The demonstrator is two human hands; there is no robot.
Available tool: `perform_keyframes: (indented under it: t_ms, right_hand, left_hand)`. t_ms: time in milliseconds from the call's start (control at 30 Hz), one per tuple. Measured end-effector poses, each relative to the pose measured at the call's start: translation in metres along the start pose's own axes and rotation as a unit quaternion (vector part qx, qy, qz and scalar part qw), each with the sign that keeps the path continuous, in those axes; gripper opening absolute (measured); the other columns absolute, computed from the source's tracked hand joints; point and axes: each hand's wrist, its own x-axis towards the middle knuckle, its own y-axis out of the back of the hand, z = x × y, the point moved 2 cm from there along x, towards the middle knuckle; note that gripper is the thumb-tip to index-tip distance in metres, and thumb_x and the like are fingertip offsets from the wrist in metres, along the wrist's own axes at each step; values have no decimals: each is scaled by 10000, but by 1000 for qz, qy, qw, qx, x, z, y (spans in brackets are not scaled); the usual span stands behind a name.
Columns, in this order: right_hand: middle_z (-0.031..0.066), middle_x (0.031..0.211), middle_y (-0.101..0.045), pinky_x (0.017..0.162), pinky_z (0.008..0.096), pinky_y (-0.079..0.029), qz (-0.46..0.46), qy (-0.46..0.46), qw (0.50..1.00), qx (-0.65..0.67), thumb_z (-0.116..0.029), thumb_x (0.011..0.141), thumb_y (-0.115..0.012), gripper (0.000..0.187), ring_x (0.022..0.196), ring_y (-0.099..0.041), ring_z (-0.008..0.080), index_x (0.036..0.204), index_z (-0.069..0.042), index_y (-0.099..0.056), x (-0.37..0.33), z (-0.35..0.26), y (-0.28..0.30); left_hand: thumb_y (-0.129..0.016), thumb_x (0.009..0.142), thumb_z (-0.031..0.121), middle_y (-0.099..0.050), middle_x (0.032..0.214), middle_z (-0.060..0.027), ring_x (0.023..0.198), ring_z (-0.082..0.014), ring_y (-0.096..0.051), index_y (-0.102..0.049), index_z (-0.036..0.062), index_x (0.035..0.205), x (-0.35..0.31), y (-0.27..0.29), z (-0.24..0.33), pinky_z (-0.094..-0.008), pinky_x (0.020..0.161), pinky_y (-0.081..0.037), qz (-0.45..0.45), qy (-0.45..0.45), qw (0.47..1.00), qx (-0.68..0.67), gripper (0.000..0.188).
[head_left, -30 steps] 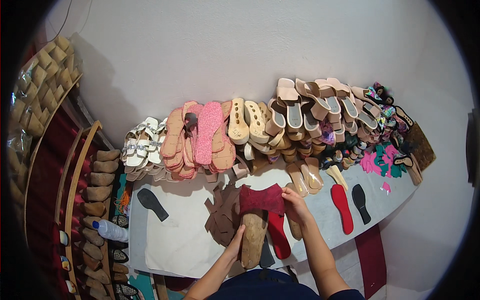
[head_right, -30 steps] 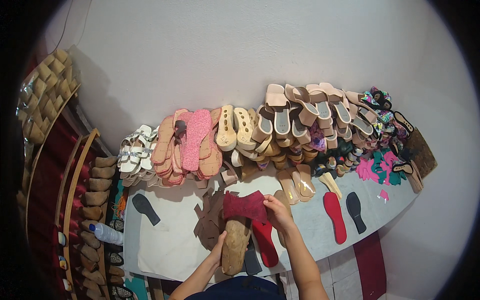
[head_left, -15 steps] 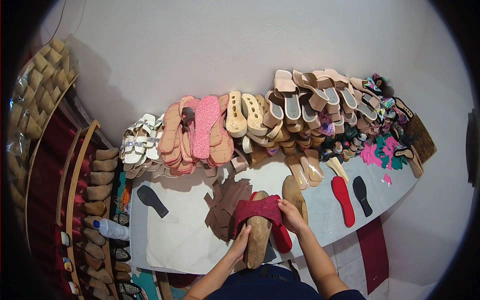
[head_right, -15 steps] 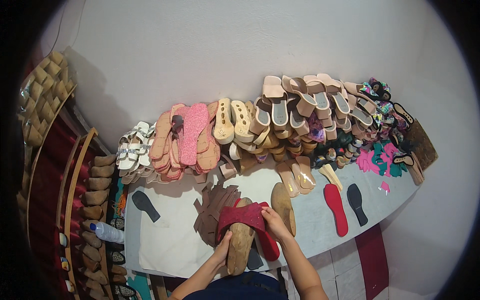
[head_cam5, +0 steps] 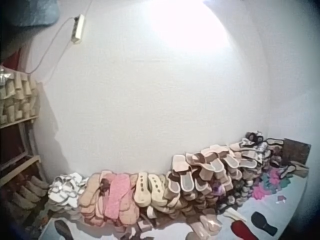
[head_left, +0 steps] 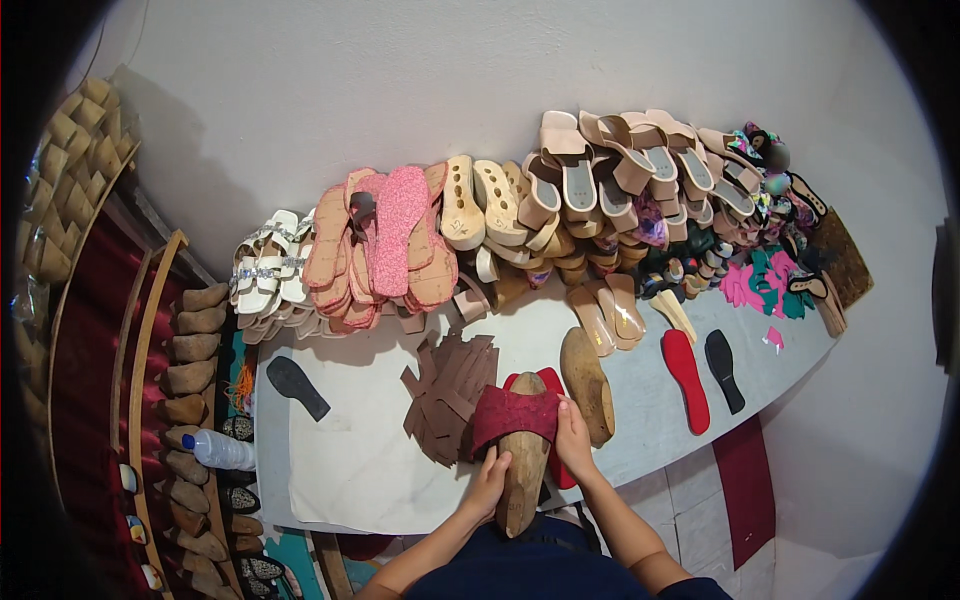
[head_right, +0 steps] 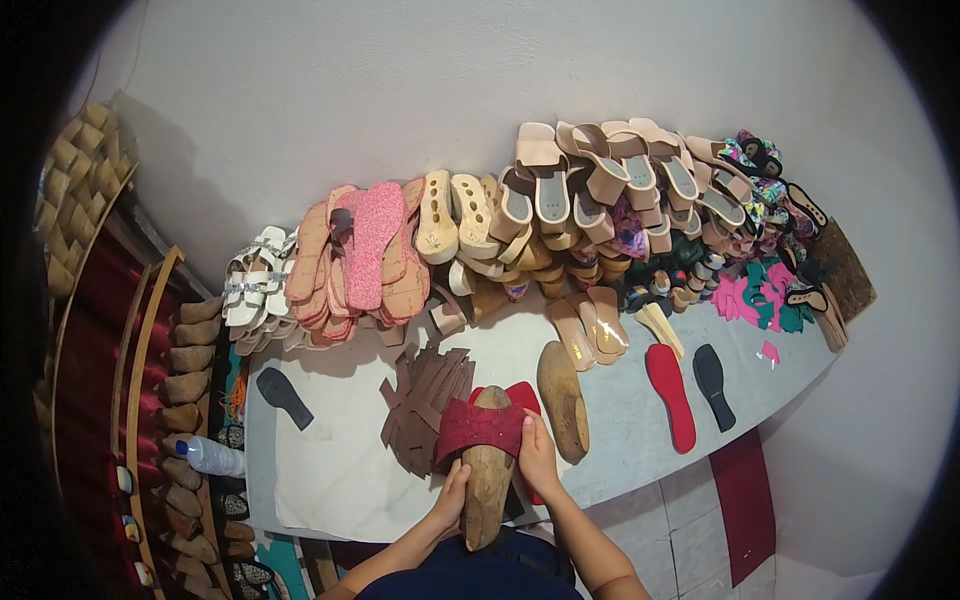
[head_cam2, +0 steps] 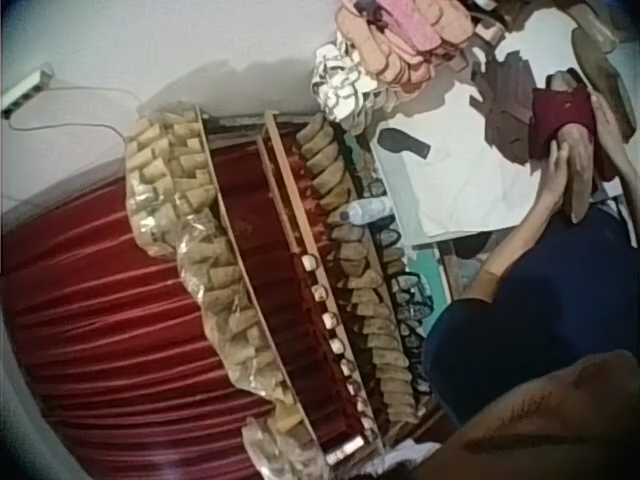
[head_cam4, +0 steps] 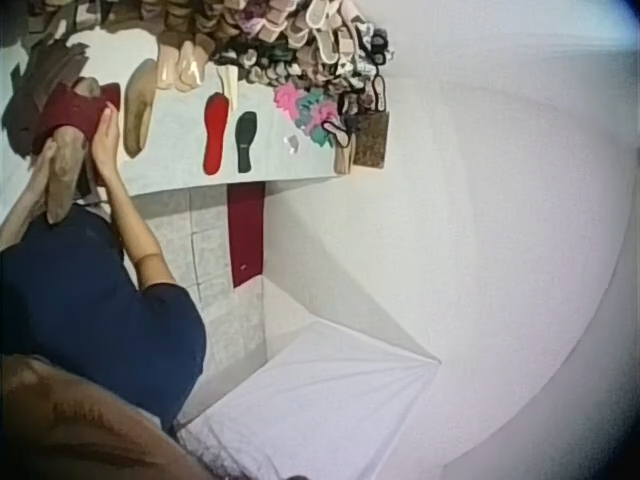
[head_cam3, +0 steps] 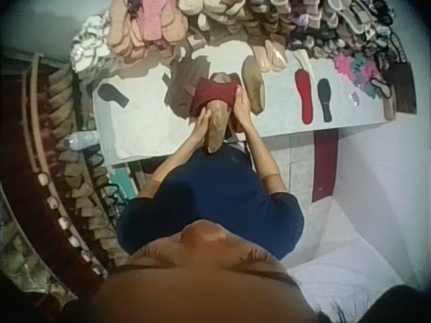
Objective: Manually assembling shoe components by applying adhesive and fitting straps to soles.
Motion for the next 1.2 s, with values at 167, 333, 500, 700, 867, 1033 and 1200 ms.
perform_keyframes:
  t_ms: [167,333,500,700,867,1033,1200]
  right_hand:
    - [162,1019,-539,865,297,-365,23,26,999,-35,-253,936,-292,371,968,-505,210,1115,34,-445,-3,-4,-5]
    - [130,999,-522,855,280,-358,6,-14,998,65,-247,935,-307,343,948,-483,185,1096,26,-438,2,-3,-8]
    - [93,983,-503,841,254,-351,4,-25,993,118,-246,933,-326,308,923,-457,142,1076,6,-431,4,-10,-11]
    - [96,993,-499,833,253,-355,13,10,998,54,-249,922,-369,306,930,-457,142,1092,2,-413,-3,-16,-10]
    - [119,957,-543,801,270,-388,0,41,999,-5,-241,913,-394,307,886,-500,161,1059,21,-457,1,-23,-4]
    - [136,950,-561,794,276,-397,-2,43,999,-18,-246,913,-385,315,890,-522,175,1040,25,-482,4,-19,-1]
    - [168,962,-555,800,301,-394,-19,21,999,-28,-251,915,-358,333,901,-528,222,1043,29,-484,1,-15,0]
  left_hand:
    - [-397,883,319,-327,1288,-112,1164,-193,-321,-211,20,1313,1,6,-7,-296,976,-244,0,-17,1000,26,556]
    - [-407,876,335,-282,1307,-129,1182,-208,-286,-168,11,1317,-1,9,-13,-298,986,-221,7,-34,999,35,596]
    - [-425,861,374,-202,1333,-184,1228,-222,-203,-74,-23,1323,-3,15,-20,-298,1004,-181,8,-22,994,109,702]
    - [-433,856,386,-255,1257,-191,1176,-208,-227,-151,-60,1256,-4,18,-24,-290,982,-192,55,-69,993,76,662]
    - [-432,853,407,-126,1357,-215,1265,-237,-111,29,-104,1301,-7,14,-15,-288,1019,-131,-19,-25,997,77,821]
    - [-431,850,413,-142,1352,-231,1261,-264,-142,-28,-100,1302,-5,16,-22,-301,1021,-132,18,-40,995,94,794]
    - [-426,854,397,-202,1329,-212,1232,-253,-204,-93,-69,1307,-3,19,-25,-300,1012,-156,44,-61,992,102,730]
